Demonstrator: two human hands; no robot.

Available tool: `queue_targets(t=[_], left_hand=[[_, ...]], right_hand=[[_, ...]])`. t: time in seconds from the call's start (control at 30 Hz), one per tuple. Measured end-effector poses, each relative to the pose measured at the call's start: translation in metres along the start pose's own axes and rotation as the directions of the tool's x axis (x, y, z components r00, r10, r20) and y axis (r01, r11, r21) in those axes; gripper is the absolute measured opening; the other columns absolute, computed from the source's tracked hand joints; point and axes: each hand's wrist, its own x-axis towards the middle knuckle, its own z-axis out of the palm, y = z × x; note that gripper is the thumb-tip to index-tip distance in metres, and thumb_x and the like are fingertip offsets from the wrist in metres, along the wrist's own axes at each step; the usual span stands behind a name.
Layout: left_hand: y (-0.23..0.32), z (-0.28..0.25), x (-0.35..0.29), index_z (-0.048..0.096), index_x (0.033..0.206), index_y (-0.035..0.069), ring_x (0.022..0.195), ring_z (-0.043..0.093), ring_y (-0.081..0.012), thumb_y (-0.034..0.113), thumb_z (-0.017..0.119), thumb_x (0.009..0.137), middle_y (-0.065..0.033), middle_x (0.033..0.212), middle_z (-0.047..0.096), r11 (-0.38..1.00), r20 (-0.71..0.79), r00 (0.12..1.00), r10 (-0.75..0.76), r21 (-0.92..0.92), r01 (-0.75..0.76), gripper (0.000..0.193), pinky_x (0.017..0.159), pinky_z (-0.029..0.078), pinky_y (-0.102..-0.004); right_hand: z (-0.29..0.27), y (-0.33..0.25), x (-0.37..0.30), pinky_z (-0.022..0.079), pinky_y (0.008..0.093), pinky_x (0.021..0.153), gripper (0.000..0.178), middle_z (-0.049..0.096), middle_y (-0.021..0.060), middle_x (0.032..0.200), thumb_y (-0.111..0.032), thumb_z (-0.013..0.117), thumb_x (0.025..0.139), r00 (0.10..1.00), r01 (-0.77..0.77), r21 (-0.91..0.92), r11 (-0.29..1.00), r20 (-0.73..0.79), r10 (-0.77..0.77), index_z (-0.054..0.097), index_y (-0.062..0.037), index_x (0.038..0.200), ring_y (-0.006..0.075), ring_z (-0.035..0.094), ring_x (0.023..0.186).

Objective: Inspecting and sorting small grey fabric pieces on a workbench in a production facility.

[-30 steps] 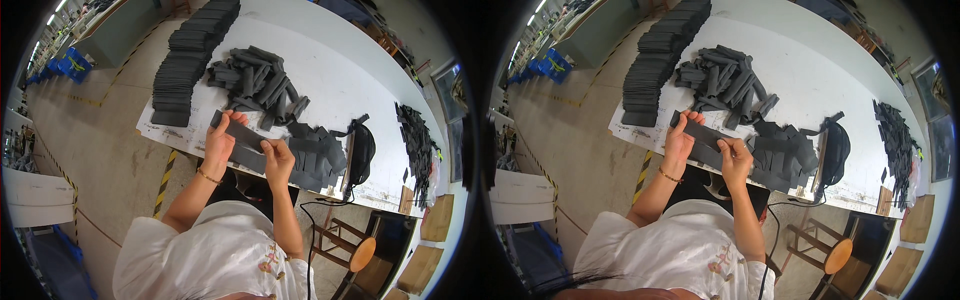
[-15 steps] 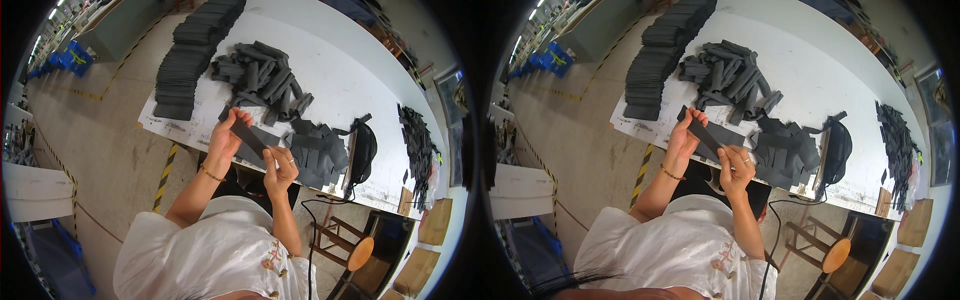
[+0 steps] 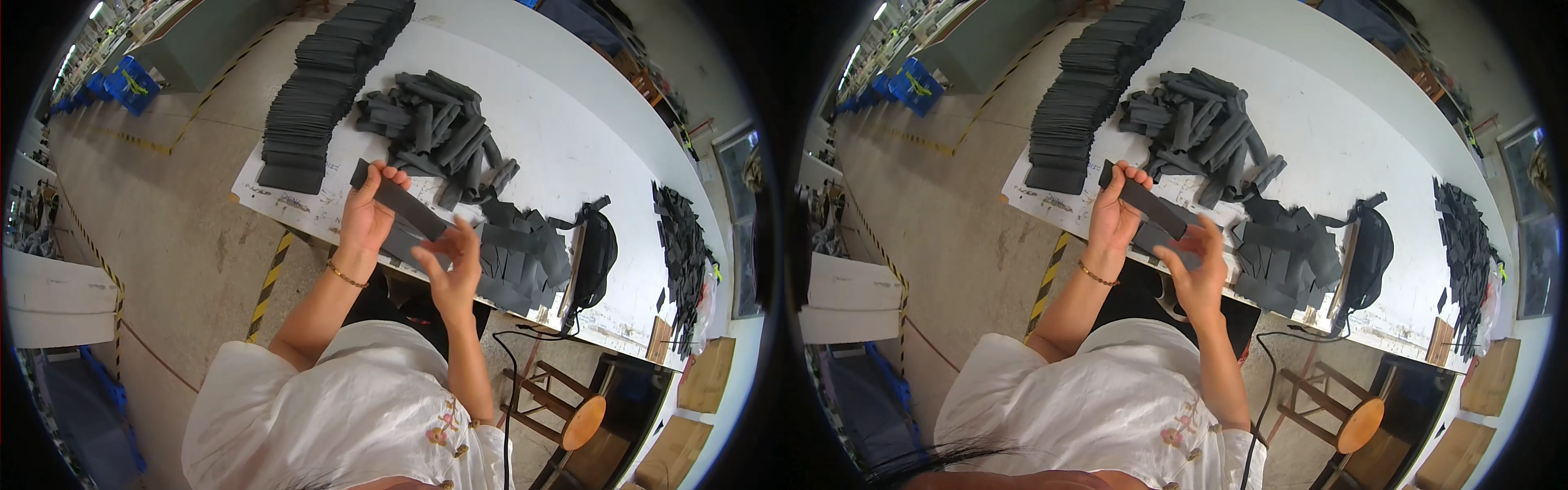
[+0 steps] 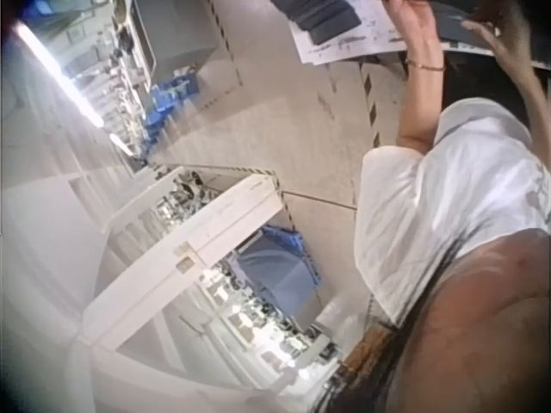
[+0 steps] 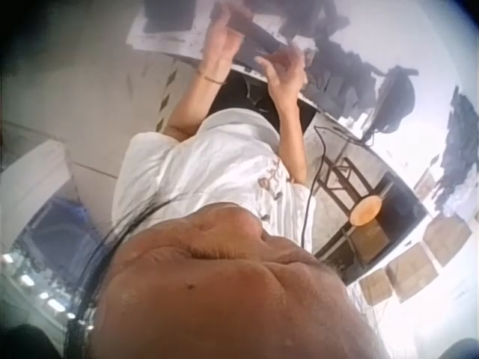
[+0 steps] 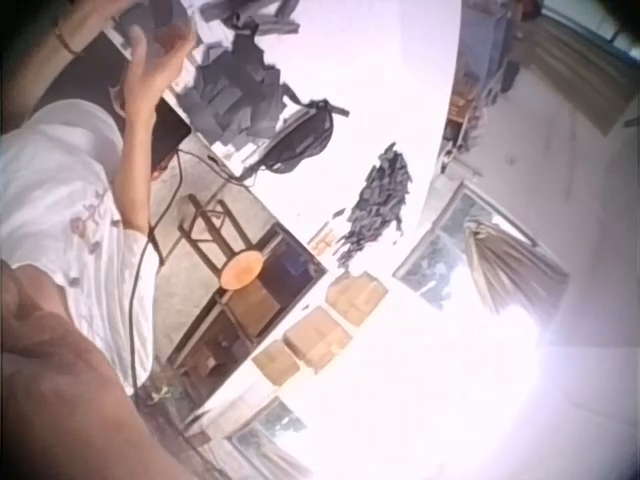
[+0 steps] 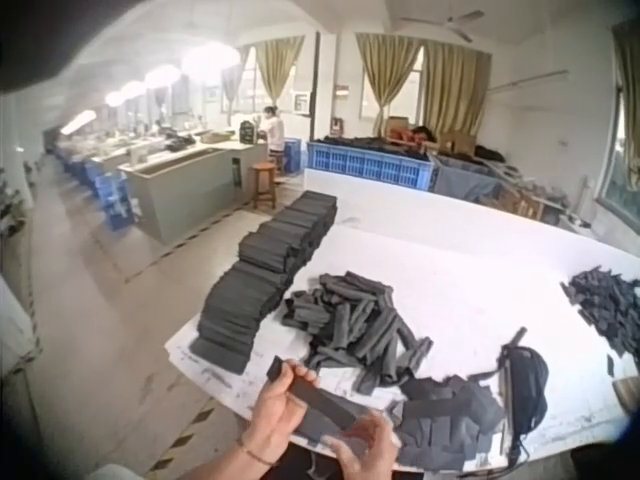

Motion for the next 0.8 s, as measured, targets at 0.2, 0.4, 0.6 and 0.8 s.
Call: queue_targets(t=[0.2, 0.4, 0.6, 0.8], left_hand=[[-0.005, 0.011, -0.006, 0.059, 0.109, 0.005, 0.1, 0.062, -0.0222, 0.026, 0.059, 0.095, -0.0074, 0.101, 0.065, 0.996, -0.031, 0.996, -0.086, 0.028, 0.087, 0.025, 0.094, 0.051, -0.0405], [0.002, -0.016, -0.022, 0.06, 0.11, 0.003, 0.105, 0.062, -0.0231, 0.027, 0.064, 0.093, -0.0121, 0.113, 0.065, 0.925, -0.181, 0.929, -0.323, 0.146, 0.35, 0.03, 0.09, 0.053, -0.0405], [0.004, -0.011, -0.03, 0.064, 0.1, -0.003, 0.082, 0.067, -0.0203, 0.01, 0.064, 0.091, -0.0106, 0.093, 0.067, 0.842, -0.242, 0.965, -0.102, 0.496, 0.213, 0.016, 0.077, 0.057, -0.0348], [-0.002, -0.024, -0.037, 0.064, 0.098, -0.004, 0.083, 0.066, -0.0198, 0.009, 0.062, 0.091, -0.0102, 0.092, 0.067, 0.841, -0.195, 0.975, -0.102, 0.507, 0.19, 0.014, 0.078, 0.057, -0.0355]], right_hand=[[-0.009, 0.013, 0.003, 0.051, 0.0262, 0.07, 0.021, 0.069, 0.0133, 0.097, 0.006, 0.066, 0.083, 0.992, 0.107, -0.298, 0.949, 0.102, -0.08, 0.062, 0.0003, 0.103, 0.0155, 0.065, 0.08], [-0.029, 0.03, 0.014, 0.054, 0.032, 0.068, 0.032, 0.067, 0.0123, 0.099, 0.014, 0.067, 0.07, 0.811, 0.571, -0.439, 0.693, 0.171, -0.56, 0.07, -0.0048, 0.096, 0.0275, 0.066, 0.083], [-0.03, 0.049, 0.001, 0.053, 0.0294, 0.076, 0.027, 0.066, 0.009, 0.106, -0.001, 0.06, 0.091, 0.999, -0.054, 0.053, 0.997, -0.005, 0.054, 0.061, 0.0009, 0.117, 0.0192, 0.065, 0.088], [-0.026, 0.061, -0.008, 0.054, 0.0294, 0.075, 0.023, 0.065, 0.0064, 0.099, -0.007, 0.062, 0.093, 0.903, -0.429, 0.299, 0.853, 0.155, 0.4, 0.06, 0.0057, 0.113, 0.0131, 0.062, 0.085]])
